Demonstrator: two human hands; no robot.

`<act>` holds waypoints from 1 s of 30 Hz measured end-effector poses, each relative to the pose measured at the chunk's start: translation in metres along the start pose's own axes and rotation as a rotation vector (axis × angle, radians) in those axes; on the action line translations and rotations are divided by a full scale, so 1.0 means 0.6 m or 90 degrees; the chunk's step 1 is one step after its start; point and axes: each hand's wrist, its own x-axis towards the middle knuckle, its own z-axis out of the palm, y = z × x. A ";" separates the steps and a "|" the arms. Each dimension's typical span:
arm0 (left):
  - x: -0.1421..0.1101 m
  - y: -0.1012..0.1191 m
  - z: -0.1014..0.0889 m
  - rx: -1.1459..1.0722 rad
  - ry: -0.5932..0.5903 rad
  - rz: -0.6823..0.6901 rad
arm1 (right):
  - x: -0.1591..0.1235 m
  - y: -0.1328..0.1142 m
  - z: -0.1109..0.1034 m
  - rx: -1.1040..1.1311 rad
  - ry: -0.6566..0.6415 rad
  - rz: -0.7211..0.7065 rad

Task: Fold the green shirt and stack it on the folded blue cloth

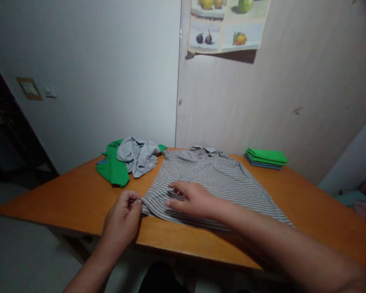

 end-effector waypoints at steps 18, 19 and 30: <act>-0.025 0.079 -0.089 -0.286 0.139 -0.113 | -0.211 0.098 -0.101 -0.179 -0.061 0.176; -0.024 0.080 -0.087 -0.299 0.128 -0.118 | -0.222 0.095 -0.106 -0.132 -0.084 0.176; 0.017 0.104 -0.045 -0.217 -0.130 -0.065 | -0.255 0.112 -0.148 0.331 -0.377 0.146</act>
